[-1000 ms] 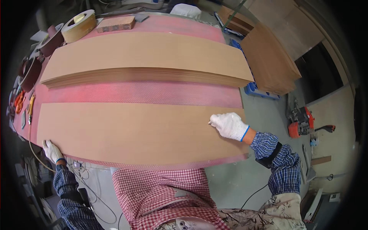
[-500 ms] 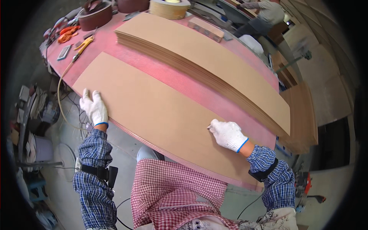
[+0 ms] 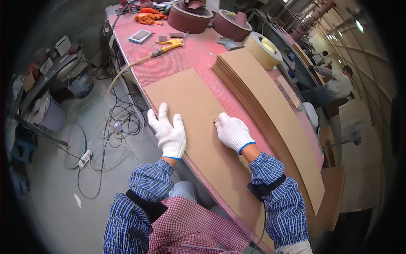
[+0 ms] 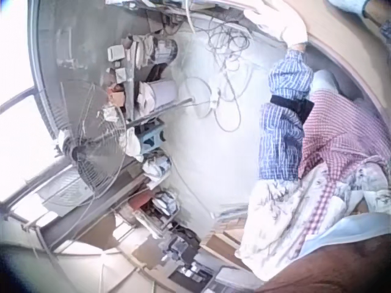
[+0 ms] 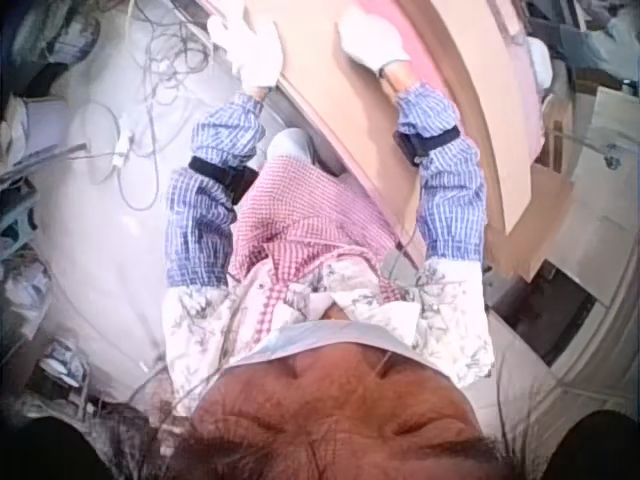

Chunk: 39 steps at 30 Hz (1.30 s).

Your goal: The person rubs a small block along the edges of two wooden boards, turning each over to repeat the process on both sides. After finishing, the person carries the boards across the room and places them onto a stack on a pallet.

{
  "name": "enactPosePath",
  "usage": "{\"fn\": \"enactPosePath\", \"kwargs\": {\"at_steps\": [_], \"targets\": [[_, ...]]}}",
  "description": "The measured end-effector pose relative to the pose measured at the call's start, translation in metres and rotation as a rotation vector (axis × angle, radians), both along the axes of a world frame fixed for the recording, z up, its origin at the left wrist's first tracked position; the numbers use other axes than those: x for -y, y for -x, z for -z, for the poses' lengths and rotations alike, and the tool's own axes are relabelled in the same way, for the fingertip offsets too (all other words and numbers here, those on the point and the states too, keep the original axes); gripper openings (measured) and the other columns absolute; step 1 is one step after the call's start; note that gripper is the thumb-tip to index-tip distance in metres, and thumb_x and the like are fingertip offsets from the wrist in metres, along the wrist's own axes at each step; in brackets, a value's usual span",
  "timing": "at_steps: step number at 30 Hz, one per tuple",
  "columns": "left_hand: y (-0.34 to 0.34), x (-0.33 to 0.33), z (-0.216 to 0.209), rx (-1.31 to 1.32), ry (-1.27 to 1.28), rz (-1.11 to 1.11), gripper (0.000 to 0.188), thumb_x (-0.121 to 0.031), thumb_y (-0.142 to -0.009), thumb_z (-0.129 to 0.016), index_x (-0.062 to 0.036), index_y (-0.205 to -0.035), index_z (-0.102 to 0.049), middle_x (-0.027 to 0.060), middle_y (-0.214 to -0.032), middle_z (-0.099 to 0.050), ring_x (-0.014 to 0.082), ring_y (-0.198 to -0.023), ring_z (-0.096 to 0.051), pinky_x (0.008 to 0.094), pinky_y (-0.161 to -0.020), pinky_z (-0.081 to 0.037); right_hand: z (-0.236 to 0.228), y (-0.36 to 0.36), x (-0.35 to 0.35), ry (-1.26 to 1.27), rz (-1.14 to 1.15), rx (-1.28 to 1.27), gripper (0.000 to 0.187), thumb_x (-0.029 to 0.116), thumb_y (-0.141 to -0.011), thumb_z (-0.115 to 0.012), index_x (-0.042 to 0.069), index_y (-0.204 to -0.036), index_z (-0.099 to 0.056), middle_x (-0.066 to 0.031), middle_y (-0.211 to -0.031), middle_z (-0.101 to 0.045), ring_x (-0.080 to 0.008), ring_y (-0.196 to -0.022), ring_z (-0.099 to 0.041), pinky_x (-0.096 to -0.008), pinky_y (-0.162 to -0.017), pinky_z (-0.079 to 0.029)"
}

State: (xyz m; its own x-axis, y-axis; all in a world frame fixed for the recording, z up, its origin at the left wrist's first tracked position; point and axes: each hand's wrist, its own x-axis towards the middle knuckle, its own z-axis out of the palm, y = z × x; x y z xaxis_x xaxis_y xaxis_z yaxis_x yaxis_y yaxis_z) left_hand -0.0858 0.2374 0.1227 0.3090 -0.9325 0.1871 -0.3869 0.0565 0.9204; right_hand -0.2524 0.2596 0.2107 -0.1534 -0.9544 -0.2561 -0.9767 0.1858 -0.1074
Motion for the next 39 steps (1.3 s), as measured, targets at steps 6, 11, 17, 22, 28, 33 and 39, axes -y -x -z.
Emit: {"fn": "enactPosePath", "kwargs": {"at_steps": [6, 11, 17, 22, 28, 33, 39], "targets": [[-0.001, -0.002, -0.006, 0.074, -0.052, -0.01, 0.054, -0.017, -0.083, -0.062, -0.0032, -0.132, -0.046, 0.0273, -0.144, -0.021, 0.0414, -0.132, -0.03, 0.043, -0.109, -0.028, 0.002, -0.037, 0.104, 0.077, -0.071, -0.02, 0.03, 0.026, -0.092, -0.046, 0.001, -0.102, -0.059, -0.0274, -0.1, -0.064, -0.044, -0.095, -0.061, -0.051, -0.084, -0.048], [-0.003, -0.004, -0.006, 0.061, -0.047, -0.022, 0.054, -0.017, -0.083, -0.062, -0.0031, -0.132, -0.046, 0.0279, -0.144, -0.02, 0.042, -0.132, -0.03, 0.044, -0.109, -0.029, 0.004, -0.066, 0.169, 0.133, -0.108, -0.008, 0.032, 0.019, -0.087, -0.045, 0.0, -0.108, -0.061, -0.0272, -0.108, -0.062, -0.0417, -0.102, -0.06, -0.0479, -0.089, -0.047], [0.002, -0.006, -0.001, 0.03, -0.009, -0.036, 0.055, -0.02, -0.079, -0.067, -0.0031, -0.129, -0.051, 0.0284, -0.139, -0.028, 0.0445, -0.128, -0.028, 0.0511, -0.108, -0.023, 0.012, -0.065, 0.195, 0.158, -0.178, 0.004, 0.032, 0.02, -0.087, -0.046, 0.0, -0.107, -0.063, -0.0263, -0.107, -0.063, -0.0412, -0.101, -0.061, -0.047, -0.089, -0.048], [-0.003, -0.001, -0.005, 0.068, -0.041, -0.027, 0.052, -0.019, -0.084, -0.061, -0.002, -0.131, -0.047, 0.0269, -0.143, -0.022, 0.0419, -0.132, -0.03, 0.0436, -0.109, -0.028, 0.007, -0.043, 0.148, 0.124, -0.223, 0.01, 0.032, 0.025, -0.089, -0.047, 0.002, -0.102, -0.064, -0.0258, -0.103, -0.064, -0.0415, -0.099, -0.061, -0.0475, -0.087, -0.048], [-0.006, -0.001, -0.005, 0.035, -0.008, -0.008, 0.054, -0.022, -0.085, -0.061, -0.0032, -0.133, -0.045, 0.0281, -0.144, -0.021, 0.0428, -0.13, -0.033, 0.0437, -0.109, -0.029, -0.003, 0.003, 0.008, 0.017, -0.084, 0.041, 0.029, 0.029, -0.092, -0.047, 0.006, -0.105, -0.06, -0.0233, -0.099, -0.065, -0.0413, -0.095, -0.061, -0.0489, -0.083, -0.048], [-0.006, -0.002, -0.007, 0.082, -0.004, -0.011, 0.054, -0.026, -0.085, -0.06, -0.0047, -0.133, -0.045, 0.0285, -0.142, -0.024, 0.0421, -0.128, -0.035, 0.0423, -0.107, -0.032, -0.01, 0.046, -0.117, -0.074, 0.035, 0.005, 0.025, 0.028, -0.092, -0.047, 0.01, -0.106, -0.057, -0.021, -0.097, -0.066, -0.0403, -0.093, -0.062, -0.0505, -0.079, -0.049], [-0.004, 0.003, 0.003, 0.198, 0.005, 0.004, 0.056, -0.033, -0.086, -0.058, -0.0048, -0.133, -0.047, 0.0288, -0.142, -0.026, 0.0408, -0.128, -0.037, 0.0411, -0.107, -0.033, -0.012, 0.097, -0.268, -0.098, 0.181, -0.01, 0.019, 0.021, -0.091, -0.048, 0.009, -0.103, -0.055, -0.0163, -0.094, -0.067, -0.0373, -0.089, -0.064, -0.0488, -0.075, -0.05]]}}
